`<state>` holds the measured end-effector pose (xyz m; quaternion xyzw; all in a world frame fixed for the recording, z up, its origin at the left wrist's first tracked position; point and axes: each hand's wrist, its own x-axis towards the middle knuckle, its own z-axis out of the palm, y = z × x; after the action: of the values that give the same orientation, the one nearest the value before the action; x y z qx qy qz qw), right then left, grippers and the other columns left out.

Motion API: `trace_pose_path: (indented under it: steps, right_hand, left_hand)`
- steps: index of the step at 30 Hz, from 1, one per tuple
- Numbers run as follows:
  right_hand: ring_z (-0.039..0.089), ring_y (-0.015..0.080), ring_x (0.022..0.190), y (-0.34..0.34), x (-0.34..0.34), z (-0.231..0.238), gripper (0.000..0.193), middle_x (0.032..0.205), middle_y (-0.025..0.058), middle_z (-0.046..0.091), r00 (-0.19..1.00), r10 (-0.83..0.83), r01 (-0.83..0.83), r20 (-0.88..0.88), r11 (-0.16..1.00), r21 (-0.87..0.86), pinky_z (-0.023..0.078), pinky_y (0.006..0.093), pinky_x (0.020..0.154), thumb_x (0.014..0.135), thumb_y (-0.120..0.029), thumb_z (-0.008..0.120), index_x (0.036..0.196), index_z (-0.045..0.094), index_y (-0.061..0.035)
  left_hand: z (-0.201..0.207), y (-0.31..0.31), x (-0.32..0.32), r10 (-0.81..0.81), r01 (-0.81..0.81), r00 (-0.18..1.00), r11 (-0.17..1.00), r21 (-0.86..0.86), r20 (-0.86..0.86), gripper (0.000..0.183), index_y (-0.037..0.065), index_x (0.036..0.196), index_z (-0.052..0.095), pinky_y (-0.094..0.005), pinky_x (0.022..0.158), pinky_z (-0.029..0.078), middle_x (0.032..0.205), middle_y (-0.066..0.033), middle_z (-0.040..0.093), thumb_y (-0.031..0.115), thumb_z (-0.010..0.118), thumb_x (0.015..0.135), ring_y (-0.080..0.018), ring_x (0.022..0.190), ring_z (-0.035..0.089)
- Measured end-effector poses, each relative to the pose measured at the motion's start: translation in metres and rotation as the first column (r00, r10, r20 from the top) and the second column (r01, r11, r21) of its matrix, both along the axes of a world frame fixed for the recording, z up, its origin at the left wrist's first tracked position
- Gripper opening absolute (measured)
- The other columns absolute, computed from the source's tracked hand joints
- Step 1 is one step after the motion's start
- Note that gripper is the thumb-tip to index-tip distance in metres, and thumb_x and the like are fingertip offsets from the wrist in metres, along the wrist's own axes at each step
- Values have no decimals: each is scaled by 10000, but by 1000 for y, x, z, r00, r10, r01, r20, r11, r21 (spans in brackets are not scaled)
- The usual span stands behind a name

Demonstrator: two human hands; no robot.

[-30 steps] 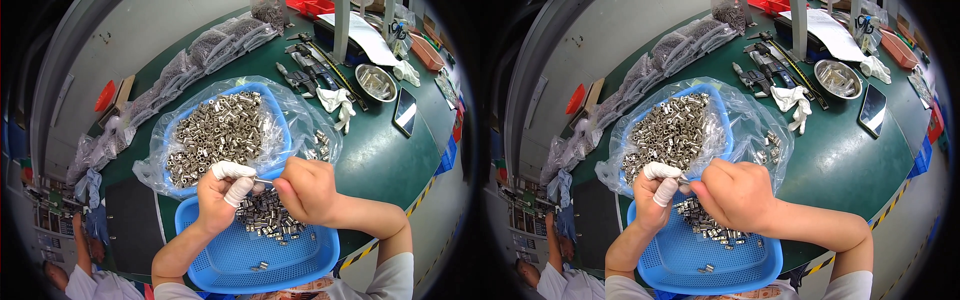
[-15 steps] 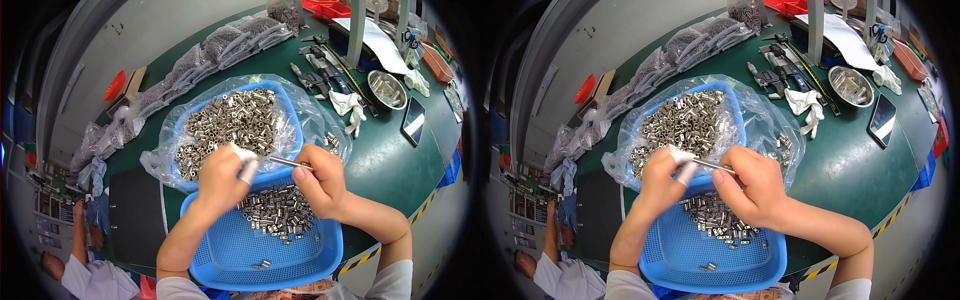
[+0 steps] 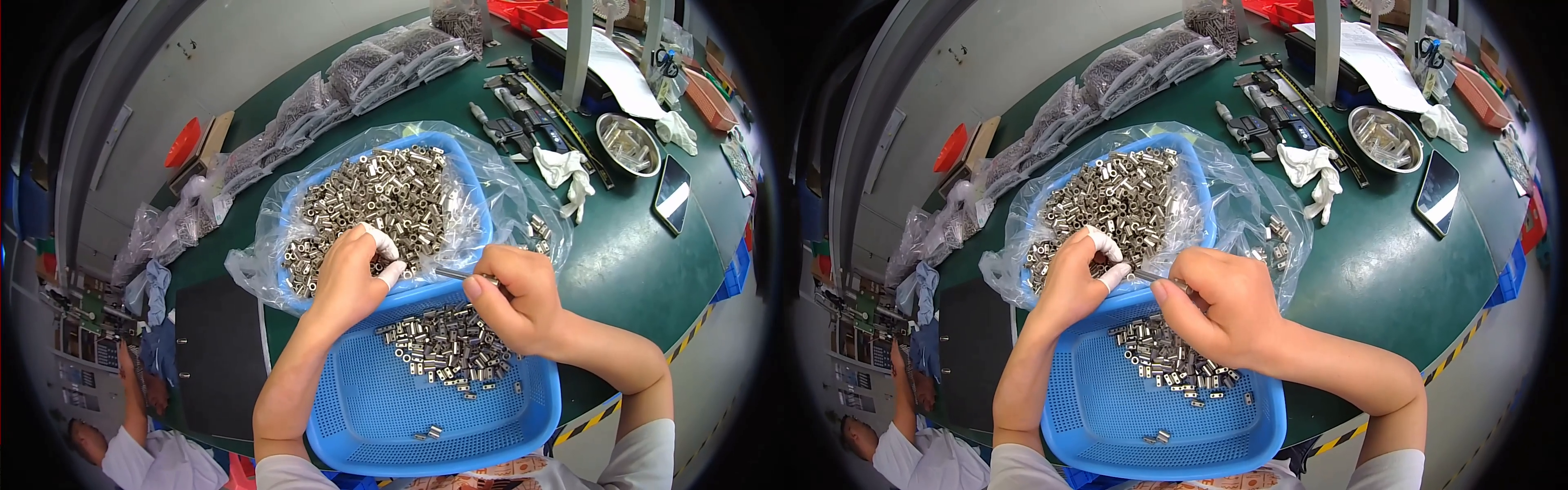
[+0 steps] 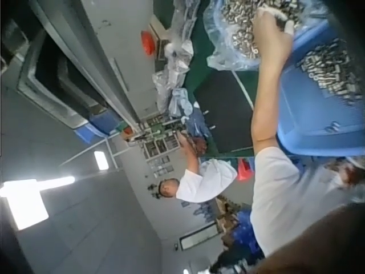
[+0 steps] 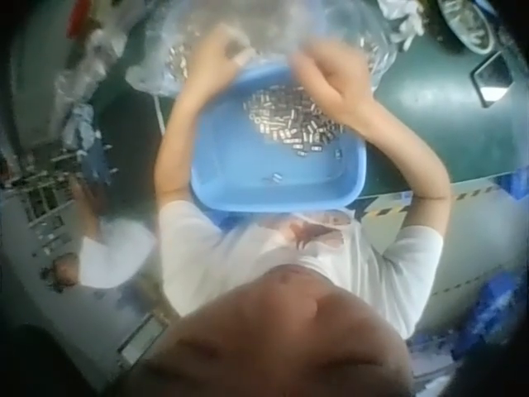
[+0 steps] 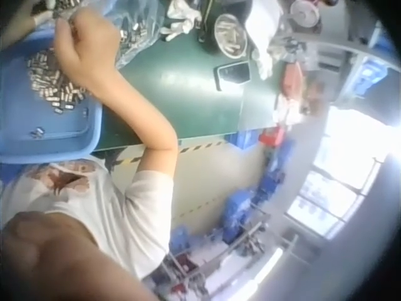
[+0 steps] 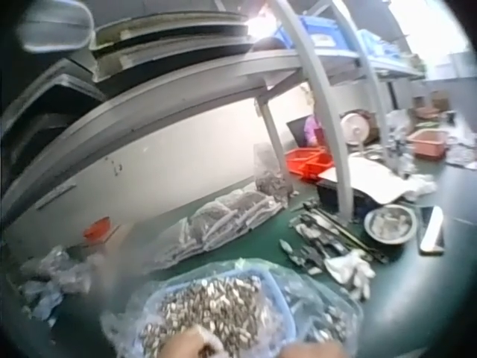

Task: The person picks metal components one by one from a plastic-lined tray, inserts a cylindrical metal rod into each part by hand, and places the components into a blue basket.

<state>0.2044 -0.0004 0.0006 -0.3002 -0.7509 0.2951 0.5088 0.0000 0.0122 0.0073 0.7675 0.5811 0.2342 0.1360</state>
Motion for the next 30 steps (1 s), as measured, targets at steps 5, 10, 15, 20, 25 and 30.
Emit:
trace_pose_path:
  steps: [5,10,15,20,25,30]
  right_hand:
    - [467,224,416,0,0,1,164,498,86,452,1000,2,-2,21,1000,-3,336,308,375,737,-111,540,609,484,-26]
    - [487,269,441,-1,-1,0,155,518,103,472,999,-11,10,47,1000,25,352,338,382,753,-115,523,629,483,-31]
    - [492,280,446,-1,0,-2,137,540,98,482,999,42,-43,25,998,55,354,346,381,759,-118,516,650,482,-41]
    - [485,281,439,-1,-1,-2,149,534,91,472,998,37,-42,56,996,80,352,351,375,757,-121,521,639,467,-47]
    - [470,283,419,-3,-1,0,179,525,89,450,990,-4,-12,141,993,117,353,356,365,754,-128,526,623,436,-46]
    - [460,281,403,-5,-1,1,204,523,91,435,981,29,-49,191,994,98,349,352,353,747,-131,533,609,413,-42]
  left_hand:
    - [5,-7,6,133,-74,923,982,-174,360,157,26,802,535,-239,629,411,767,-32,547,70,637,691,-112,697,515]
    - [9,-24,11,73,269,505,933,-237,860,133,19,927,515,-241,731,434,896,-42,535,44,535,799,-101,782,513]
    - [10,-29,19,8,304,471,937,-171,882,137,13,929,513,-241,734,432,892,-47,534,44,536,798,-108,784,517]
    - [11,-31,19,-4,356,445,919,-172,896,131,6,914,515,-239,737,433,886,-48,532,29,544,788,-113,803,520]
    - [8,-30,18,-80,360,477,926,-111,875,119,3,878,530,-241,735,434,877,-62,533,-10,559,764,-121,804,524]
    - [9,-30,16,-167,376,535,925,-56,829,99,2,845,543,-242,734,431,873,-73,534,-23,566,752,-136,808,527]
